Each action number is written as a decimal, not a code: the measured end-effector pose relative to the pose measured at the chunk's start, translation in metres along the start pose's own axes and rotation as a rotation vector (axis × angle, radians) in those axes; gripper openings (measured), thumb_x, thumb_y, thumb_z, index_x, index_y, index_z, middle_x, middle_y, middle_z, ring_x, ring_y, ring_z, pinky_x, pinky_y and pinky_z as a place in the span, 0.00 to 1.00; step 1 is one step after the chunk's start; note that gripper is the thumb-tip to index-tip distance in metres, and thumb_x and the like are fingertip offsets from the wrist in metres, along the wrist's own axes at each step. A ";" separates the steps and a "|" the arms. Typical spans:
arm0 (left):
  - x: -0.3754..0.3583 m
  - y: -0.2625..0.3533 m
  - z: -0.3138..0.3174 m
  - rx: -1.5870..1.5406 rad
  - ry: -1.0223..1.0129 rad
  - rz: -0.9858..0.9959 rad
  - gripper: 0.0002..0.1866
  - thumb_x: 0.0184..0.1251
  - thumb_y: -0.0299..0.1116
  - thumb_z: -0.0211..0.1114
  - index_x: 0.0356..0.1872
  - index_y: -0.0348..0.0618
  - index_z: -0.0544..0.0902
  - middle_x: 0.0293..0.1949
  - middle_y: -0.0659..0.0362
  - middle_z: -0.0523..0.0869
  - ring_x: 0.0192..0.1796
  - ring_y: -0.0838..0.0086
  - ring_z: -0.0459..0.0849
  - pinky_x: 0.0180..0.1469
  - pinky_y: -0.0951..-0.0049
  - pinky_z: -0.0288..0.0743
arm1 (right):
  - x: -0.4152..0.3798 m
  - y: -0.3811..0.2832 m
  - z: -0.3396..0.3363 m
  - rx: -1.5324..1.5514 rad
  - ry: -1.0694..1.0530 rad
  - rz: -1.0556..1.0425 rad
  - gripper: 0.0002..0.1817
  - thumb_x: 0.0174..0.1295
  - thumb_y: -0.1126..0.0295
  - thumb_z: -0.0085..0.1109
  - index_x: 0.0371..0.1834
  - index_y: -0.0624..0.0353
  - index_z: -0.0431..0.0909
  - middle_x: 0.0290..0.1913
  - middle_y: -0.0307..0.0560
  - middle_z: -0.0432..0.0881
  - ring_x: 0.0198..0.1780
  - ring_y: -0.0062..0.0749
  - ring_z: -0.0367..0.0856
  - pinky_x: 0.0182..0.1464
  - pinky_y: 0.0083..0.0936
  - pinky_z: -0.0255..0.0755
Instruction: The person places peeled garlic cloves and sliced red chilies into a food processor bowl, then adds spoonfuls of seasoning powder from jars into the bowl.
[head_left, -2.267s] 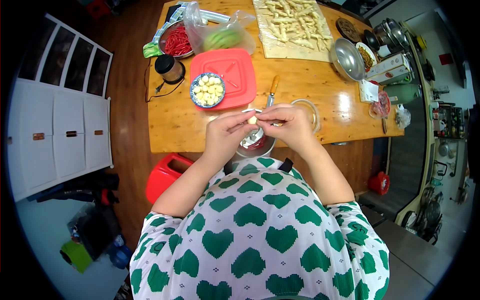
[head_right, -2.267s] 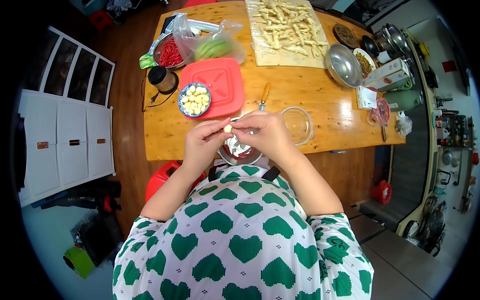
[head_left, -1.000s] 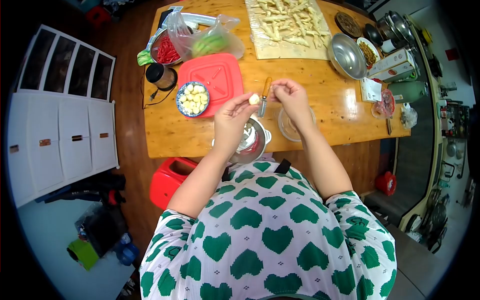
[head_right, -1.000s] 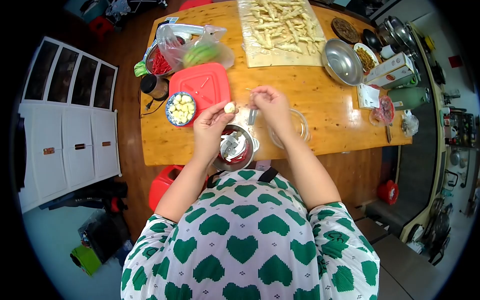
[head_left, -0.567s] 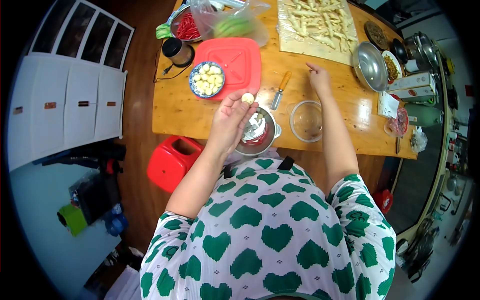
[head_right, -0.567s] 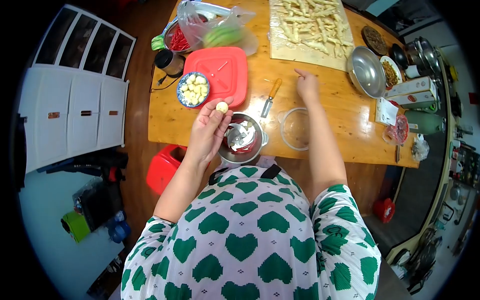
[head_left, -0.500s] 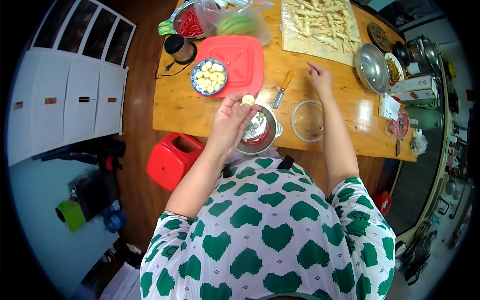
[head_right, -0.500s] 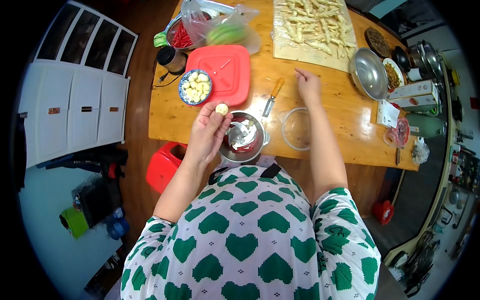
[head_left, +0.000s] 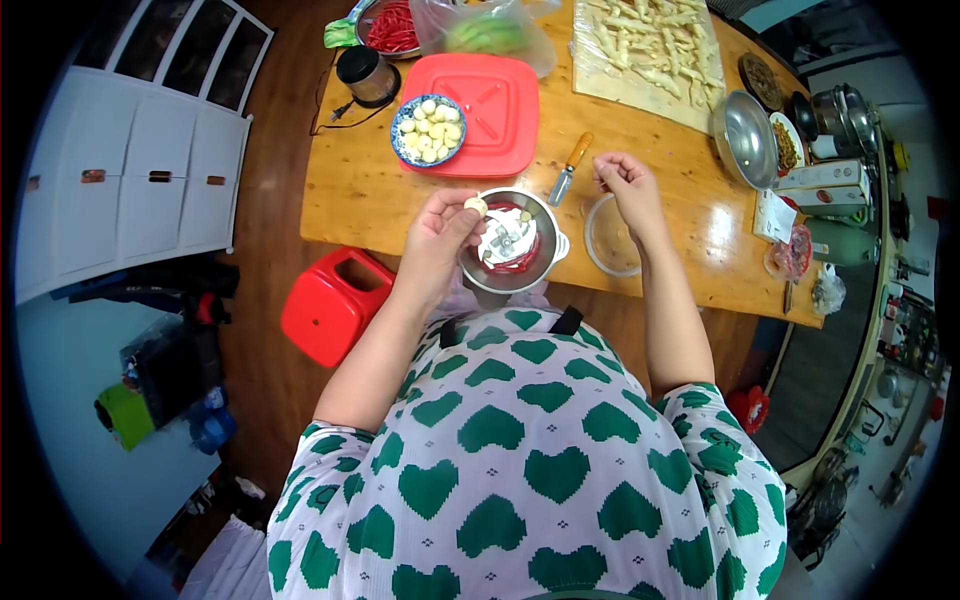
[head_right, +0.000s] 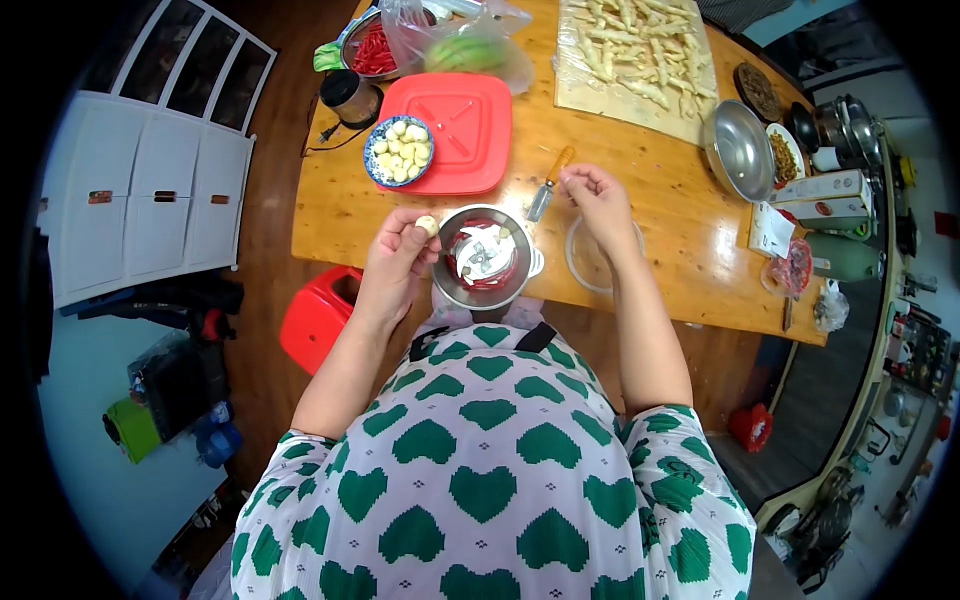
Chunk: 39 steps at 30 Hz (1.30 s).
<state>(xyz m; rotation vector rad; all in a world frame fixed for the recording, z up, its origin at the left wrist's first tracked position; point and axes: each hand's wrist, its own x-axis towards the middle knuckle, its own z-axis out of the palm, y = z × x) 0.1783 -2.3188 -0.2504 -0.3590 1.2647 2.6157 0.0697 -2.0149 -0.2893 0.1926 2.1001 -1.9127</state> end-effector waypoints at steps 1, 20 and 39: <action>0.001 -0.003 -0.004 0.098 0.028 0.002 0.12 0.76 0.29 0.69 0.56 0.43 0.81 0.43 0.64 0.87 0.40 0.83 0.84 0.41 0.83 0.78 | 0.003 0.007 -0.004 -0.038 0.058 -0.049 0.09 0.76 0.72 0.61 0.51 0.63 0.87 0.44 0.38 0.89 0.44 0.19 0.84 0.50 0.19 0.76; 0.020 -0.022 -0.073 0.665 0.312 0.356 0.16 0.78 0.25 0.62 0.63 0.39 0.77 0.29 0.67 0.80 0.30 0.87 0.78 0.31 0.81 0.72 | -0.006 0.007 0.068 -0.333 0.053 -0.257 0.12 0.74 0.72 0.61 0.56 0.61 0.86 0.49 0.48 0.89 0.48 0.30 0.86 0.53 0.25 0.78; 0.107 0.011 -0.112 0.368 0.246 0.012 0.23 0.80 0.26 0.57 0.71 0.40 0.64 0.57 0.52 0.85 0.53 0.74 0.87 0.43 0.76 0.86 | 0.035 -0.022 0.187 -0.314 -0.091 -0.161 0.27 0.72 0.78 0.62 0.75 0.59 0.70 0.46 0.45 0.82 0.40 0.26 0.87 0.43 0.23 0.85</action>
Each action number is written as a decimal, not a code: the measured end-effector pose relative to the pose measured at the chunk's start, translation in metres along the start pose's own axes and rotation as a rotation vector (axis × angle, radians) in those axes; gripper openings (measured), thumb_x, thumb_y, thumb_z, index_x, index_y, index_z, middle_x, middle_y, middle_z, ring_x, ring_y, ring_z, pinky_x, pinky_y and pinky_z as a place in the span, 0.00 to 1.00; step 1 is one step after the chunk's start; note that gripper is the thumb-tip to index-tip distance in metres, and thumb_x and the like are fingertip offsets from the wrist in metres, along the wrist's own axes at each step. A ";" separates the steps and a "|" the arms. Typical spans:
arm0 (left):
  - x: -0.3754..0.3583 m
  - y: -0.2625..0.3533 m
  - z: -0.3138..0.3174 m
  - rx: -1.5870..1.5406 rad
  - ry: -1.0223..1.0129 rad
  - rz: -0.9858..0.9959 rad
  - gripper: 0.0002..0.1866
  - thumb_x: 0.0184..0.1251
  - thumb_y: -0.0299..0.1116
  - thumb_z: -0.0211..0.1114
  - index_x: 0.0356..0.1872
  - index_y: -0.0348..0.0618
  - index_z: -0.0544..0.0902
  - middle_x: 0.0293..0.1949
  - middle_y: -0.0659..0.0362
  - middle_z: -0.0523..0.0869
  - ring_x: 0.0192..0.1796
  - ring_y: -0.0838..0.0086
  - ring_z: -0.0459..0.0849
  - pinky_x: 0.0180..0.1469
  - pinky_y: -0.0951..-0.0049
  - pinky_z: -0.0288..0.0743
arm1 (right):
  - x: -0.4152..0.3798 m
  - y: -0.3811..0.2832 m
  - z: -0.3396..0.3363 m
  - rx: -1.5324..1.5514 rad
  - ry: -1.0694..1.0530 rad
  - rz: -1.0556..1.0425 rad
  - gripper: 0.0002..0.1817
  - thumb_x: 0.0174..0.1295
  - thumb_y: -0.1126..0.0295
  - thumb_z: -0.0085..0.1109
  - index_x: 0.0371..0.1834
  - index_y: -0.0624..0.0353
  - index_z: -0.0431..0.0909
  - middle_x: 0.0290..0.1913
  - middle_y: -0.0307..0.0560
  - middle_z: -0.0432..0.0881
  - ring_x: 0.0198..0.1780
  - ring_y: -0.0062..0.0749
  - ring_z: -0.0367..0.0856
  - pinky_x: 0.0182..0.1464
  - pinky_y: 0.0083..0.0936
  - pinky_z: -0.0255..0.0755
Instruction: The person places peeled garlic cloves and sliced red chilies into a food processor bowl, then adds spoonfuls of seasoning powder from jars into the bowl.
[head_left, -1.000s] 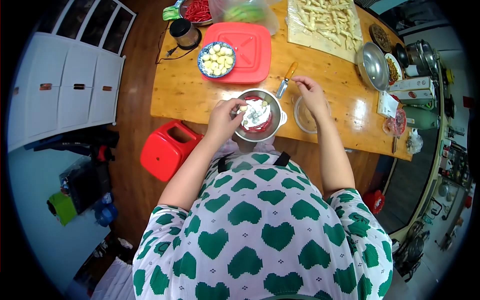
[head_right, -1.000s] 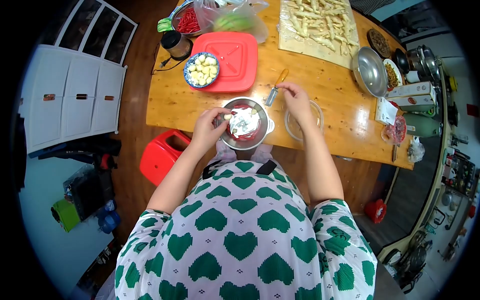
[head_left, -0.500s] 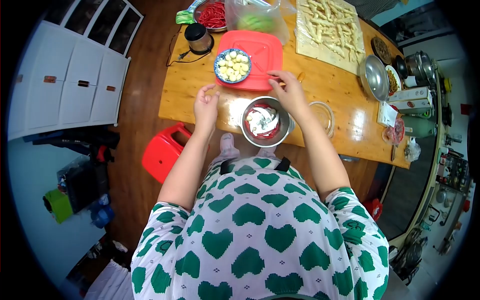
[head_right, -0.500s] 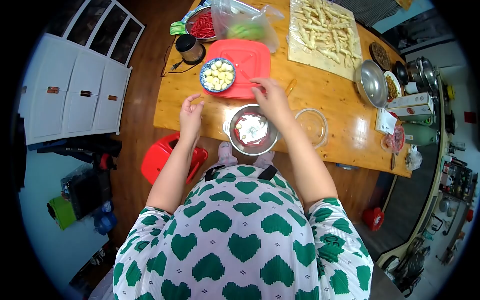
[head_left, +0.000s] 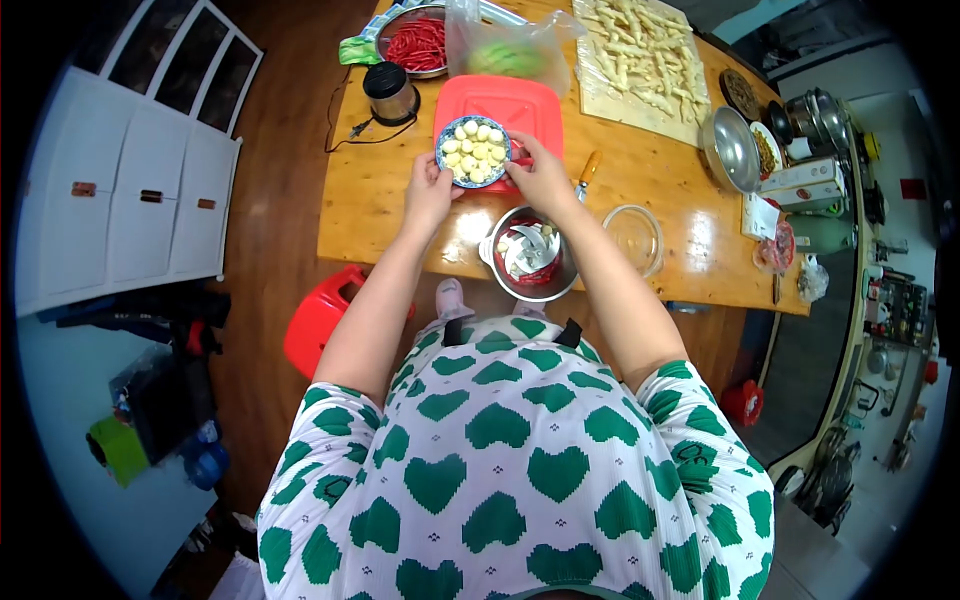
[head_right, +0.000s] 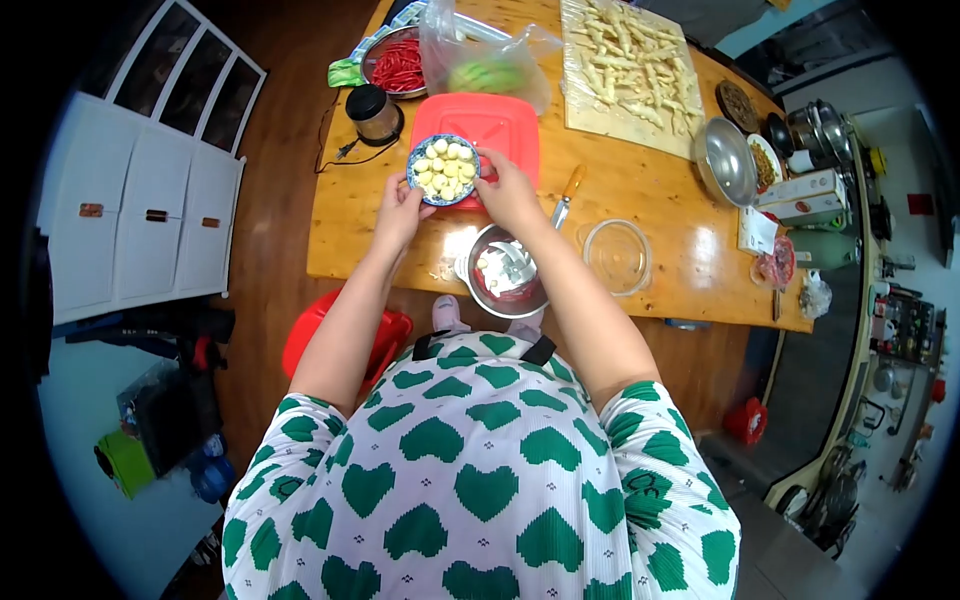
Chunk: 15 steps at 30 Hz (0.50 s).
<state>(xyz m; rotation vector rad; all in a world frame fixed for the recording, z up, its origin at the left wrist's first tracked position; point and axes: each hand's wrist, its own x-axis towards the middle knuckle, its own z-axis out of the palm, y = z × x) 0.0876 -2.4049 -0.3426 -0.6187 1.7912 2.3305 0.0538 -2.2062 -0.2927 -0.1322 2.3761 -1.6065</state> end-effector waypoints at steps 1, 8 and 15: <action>-0.006 0.005 0.002 0.000 -0.028 -0.012 0.22 0.79 0.25 0.57 0.69 0.41 0.63 0.58 0.52 0.84 0.54 0.74 0.87 0.44 0.76 0.86 | -0.005 -0.001 -0.003 0.022 0.007 0.006 0.27 0.71 0.78 0.62 0.73 0.59 0.71 0.45 0.45 0.84 0.39 0.26 0.87 0.43 0.23 0.84; -0.055 0.027 0.014 0.110 -0.347 -0.152 0.33 0.74 0.21 0.61 0.75 0.47 0.57 0.60 0.51 0.82 0.56 0.71 0.87 0.52 0.72 0.86 | -0.069 0.005 -0.041 0.235 -0.030 0.148 0.25 0.70 0.82 0.62 0.70 0.57 0.74 0.46 0.41 0.84 0.39 0.19 0.86 0.41 0.15 0.81; -0.061 -0.012 0.017 0.163 -0.585 -0.026 0.43 0.62 0.18 0.70 0.79 0.51 0.64 0.57 0.55 0.72 0.55 0.72 0.84 0.52 0.73 0.86 | -0.104 0.042 -0.053 0.309 -0.099 0.377 0.22 0.81 0.74 0.45 0.75 0.58 0.73 0.59 0.45 0.85 0.48 0.25 0.87 0.50 0.20 0.83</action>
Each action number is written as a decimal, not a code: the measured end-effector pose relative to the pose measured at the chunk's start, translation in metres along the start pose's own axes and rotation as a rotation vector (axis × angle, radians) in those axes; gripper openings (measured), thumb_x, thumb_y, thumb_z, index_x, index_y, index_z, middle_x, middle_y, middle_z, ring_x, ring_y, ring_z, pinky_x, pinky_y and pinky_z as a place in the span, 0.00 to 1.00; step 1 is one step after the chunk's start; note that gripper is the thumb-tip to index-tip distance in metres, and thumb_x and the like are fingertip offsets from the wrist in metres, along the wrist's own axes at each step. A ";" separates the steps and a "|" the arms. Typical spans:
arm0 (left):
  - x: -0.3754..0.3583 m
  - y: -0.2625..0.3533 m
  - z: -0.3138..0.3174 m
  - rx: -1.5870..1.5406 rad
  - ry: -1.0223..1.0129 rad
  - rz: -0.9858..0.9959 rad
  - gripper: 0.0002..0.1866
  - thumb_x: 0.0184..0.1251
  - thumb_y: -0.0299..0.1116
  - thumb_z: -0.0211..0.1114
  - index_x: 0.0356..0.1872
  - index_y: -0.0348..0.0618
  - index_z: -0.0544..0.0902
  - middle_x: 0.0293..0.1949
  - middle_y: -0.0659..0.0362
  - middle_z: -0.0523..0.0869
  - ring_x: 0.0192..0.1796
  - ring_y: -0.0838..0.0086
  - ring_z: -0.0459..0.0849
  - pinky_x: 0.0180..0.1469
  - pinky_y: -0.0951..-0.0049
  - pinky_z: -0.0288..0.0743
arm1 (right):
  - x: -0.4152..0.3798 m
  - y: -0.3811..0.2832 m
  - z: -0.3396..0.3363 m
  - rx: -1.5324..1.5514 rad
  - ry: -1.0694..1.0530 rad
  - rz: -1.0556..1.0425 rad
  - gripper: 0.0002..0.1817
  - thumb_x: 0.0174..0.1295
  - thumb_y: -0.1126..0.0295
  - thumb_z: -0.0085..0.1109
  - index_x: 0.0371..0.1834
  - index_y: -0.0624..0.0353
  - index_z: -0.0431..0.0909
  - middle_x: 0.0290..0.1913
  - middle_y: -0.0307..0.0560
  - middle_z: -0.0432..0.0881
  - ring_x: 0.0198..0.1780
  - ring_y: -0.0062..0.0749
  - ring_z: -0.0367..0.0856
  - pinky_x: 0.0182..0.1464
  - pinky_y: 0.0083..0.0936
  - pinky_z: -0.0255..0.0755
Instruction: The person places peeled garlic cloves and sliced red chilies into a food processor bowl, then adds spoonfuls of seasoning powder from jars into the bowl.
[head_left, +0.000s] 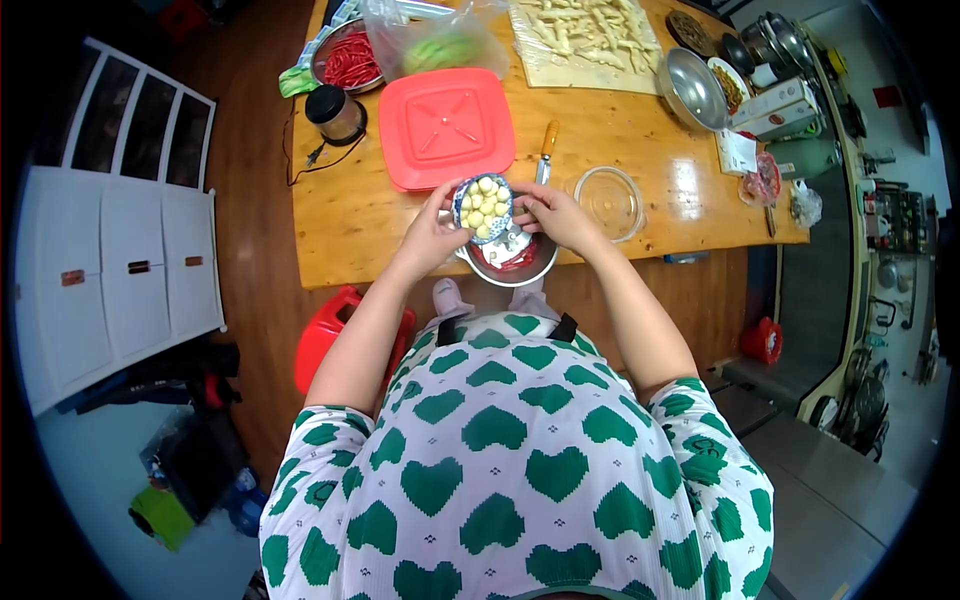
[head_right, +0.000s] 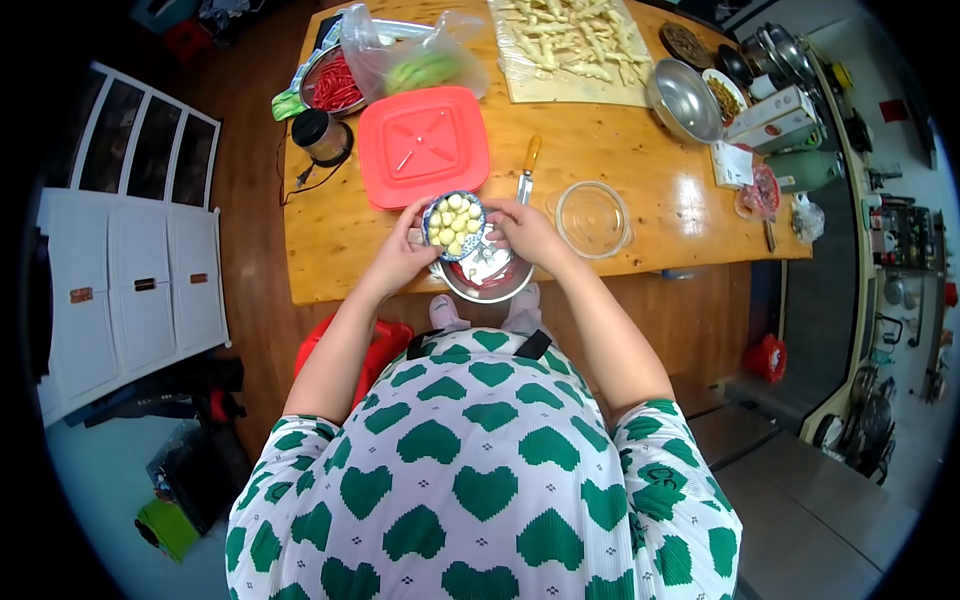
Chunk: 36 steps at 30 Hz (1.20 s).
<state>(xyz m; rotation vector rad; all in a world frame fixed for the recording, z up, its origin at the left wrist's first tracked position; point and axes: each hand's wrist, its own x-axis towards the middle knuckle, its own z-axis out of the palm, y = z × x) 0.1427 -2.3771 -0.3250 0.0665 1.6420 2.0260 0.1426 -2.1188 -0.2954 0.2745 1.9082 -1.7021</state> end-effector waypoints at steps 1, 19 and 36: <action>-0.001 -0.001 0.000 0.131 0.009 0.016 0.43 0.60 0.19 0.71 0.78 0.51 0.66 0.56 0.55 0.72 0.52 0.73 0.85 0.51 0.74 0.85 | -0.003 0.003 0.001 0.028 0.000 0.007 0.22 0.81 0.75 0.44 0.75 0.58 0.73 0.60 0.45 0.85 0.49 0.25 0.87 0.51 0.20 0.83; -0.009 0.017 0.029 0.851 0.137 0.185 0.45 0.44 0.28 0.81 0.71 0.64 0.78 0.42 0.56 0.75 0.34 0.67 0.87 0.42 0.65 0.84 | 0.002 0.052 -0.011 -0.049 0.107 -0.049 0.19 0.80 0.73 0.47 0.67 0.63 0.81 0.48 0.44 0.88 0.42 0.22 0.84 0.45 0.21 0.80; -0.008 0.024 0.003 -0.011 0.125 -0.098 0.42 0.67 0.17 0.63 0.81 0.51 0.60 0.63 0.52 0.77 0.54 0.73 0.86 0.51 0.75 0.85 | -0.003 0.048 -0.030 -0.021 0.141 -0.084 0.16 0.78 0.68 0.56 0.62 0.62 0.84 0.44 0.42 0.89 0.43 0.24 0.85 0.49 0.24 0.81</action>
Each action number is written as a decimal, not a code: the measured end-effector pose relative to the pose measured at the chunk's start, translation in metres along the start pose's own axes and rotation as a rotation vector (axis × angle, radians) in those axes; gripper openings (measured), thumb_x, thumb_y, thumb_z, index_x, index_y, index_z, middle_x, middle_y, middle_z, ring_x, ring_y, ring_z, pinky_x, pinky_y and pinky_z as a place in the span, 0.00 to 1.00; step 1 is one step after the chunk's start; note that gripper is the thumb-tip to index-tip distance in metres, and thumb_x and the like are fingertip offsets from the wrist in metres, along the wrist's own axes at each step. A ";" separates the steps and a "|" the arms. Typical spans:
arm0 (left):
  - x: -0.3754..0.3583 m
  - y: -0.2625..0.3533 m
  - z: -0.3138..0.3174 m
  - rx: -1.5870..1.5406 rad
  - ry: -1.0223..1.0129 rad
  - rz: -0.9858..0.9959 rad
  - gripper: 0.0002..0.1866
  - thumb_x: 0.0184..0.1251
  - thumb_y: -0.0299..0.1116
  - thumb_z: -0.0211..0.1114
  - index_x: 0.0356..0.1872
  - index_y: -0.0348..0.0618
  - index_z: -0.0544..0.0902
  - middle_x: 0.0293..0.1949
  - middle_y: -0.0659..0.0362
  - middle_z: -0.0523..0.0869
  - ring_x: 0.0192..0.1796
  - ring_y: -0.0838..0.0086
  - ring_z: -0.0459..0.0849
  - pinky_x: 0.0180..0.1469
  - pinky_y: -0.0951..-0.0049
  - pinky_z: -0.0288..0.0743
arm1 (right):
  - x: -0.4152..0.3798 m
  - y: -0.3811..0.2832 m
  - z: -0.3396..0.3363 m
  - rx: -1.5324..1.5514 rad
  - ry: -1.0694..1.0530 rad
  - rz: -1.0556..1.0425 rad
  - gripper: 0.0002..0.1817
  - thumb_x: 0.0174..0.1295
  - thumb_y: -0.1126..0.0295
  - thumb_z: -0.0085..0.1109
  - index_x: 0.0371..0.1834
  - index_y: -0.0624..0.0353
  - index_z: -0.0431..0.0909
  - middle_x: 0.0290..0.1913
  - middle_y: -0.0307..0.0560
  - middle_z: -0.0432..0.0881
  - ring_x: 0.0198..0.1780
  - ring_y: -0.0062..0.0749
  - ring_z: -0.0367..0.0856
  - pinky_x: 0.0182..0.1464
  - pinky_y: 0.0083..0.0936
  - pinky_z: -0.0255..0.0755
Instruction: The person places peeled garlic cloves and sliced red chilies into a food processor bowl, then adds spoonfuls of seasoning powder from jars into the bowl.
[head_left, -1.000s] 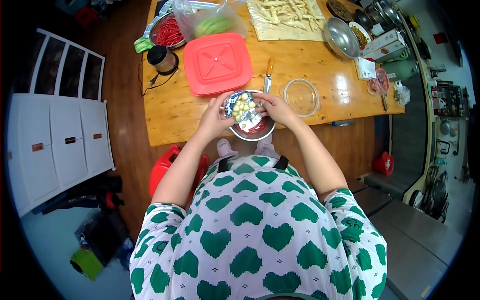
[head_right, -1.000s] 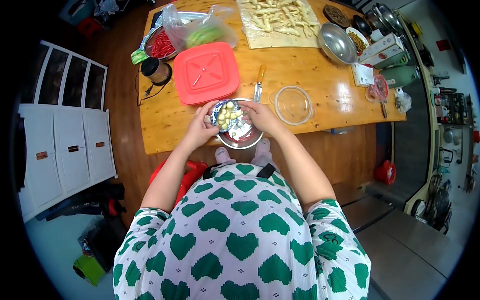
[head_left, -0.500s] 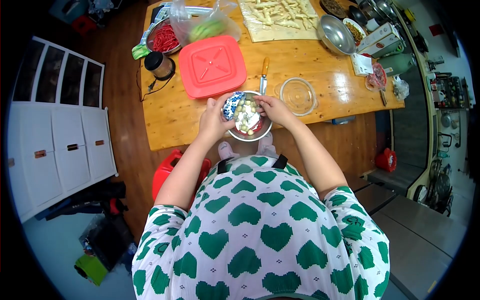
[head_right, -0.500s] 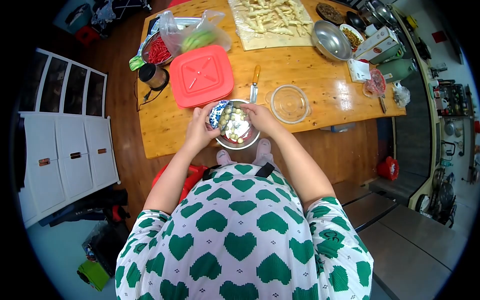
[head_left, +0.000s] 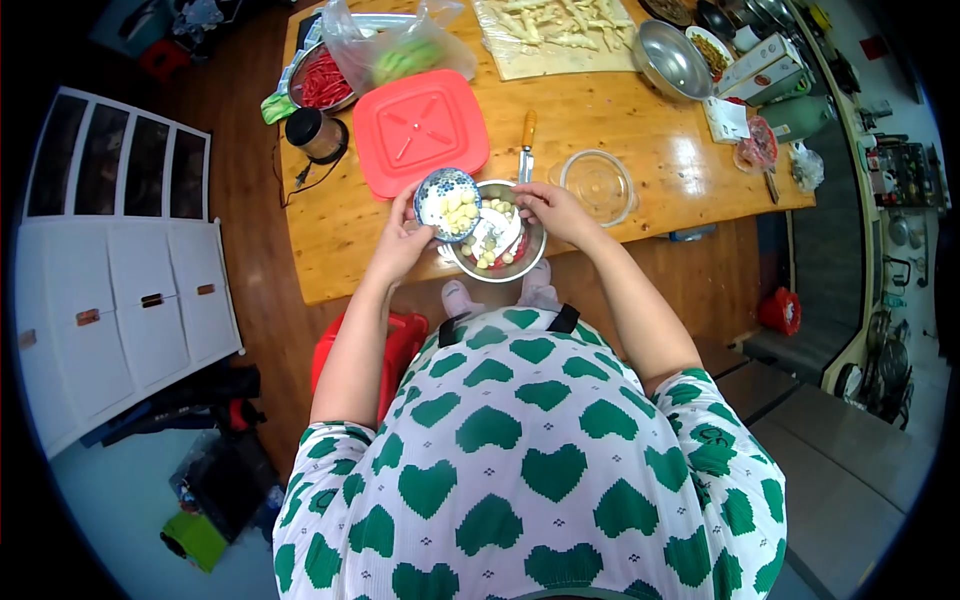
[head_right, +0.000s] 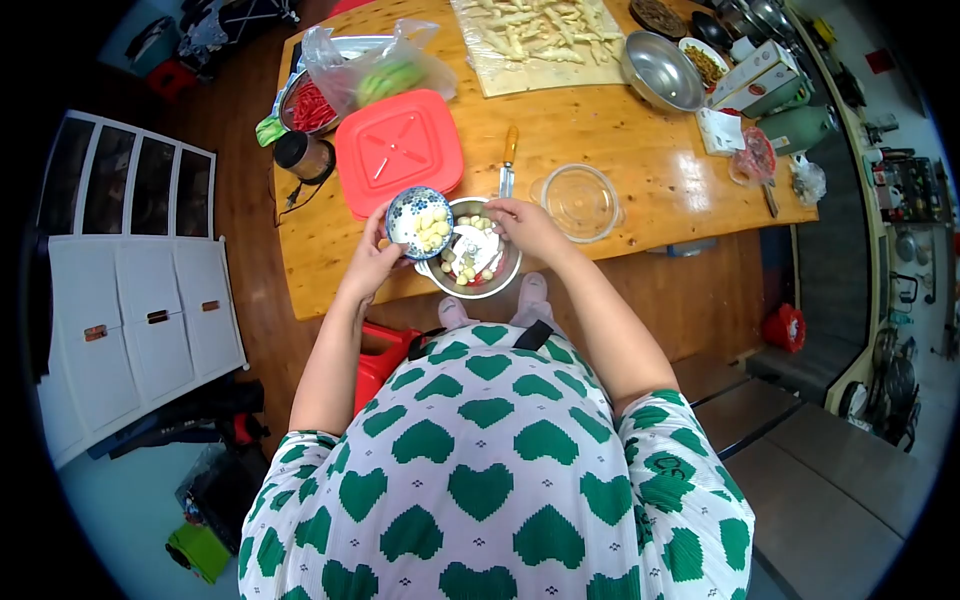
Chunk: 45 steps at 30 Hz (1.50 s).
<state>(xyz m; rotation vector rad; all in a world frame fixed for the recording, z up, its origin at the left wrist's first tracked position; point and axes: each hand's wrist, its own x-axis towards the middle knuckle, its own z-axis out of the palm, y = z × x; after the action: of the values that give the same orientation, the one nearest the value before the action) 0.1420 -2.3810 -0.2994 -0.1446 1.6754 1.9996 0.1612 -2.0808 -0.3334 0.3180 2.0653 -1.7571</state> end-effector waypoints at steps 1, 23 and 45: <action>0.000 0.002 -0.002 0.014 -0.004 -0.010 0.42 0.67 0.17 0.62 0.81 0.51 0.60 0.63 0.53 0.78 0.55 0.74 0.86 0.50 0.75 0.85 | 0.001 -0.002 0.001 0.006 -0.006 -0.005 0.15 0.78 0.68 0.57 0.61 0.62 0.84 0.44 0.41 0.89 0.43 0.24 0.85 0.49 0.24 0.81; -0.019 0.021 0.035 0.736 0.017 0.455 0.40 0.49 0.27 0.76 0.70 0.64 0.81 0.47 0.56 0.77 0.37 0.68 0.85 0.40 0.69 0.81 | -0.003 -0.065 0.066 -0.838 -0.268 -0.539 0.20 0.60 0.66 0.68 0.56 0.55 0.83 0.55 0.55 0.84 0.58 0.56 0.81 0.63 0.48 0.74; 0.004 0.009 0.075 -0.200 0.008 -0.108 0.40 0.81 0.26 0.58 0.86 0.53 0.49 0.73 0.52 0.73 0.56 0.65 0.90 0.53 0.72 0.88 | 0.006 -0.064 -0.013 0.133 -0.094 0.025 0.27 0.77 0.74 0.50 0.79 0.60 0.65 0.58 0.51 0.84 0.50 0.32 0.89 0.40 0.25 0.91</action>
<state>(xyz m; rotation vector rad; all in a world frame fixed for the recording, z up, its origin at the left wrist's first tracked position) 0.1525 -2.3097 -0.2757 -0.3078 1.4377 2.0823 0.1262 -2.0797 -0.2780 0.2929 1.8765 -1.8622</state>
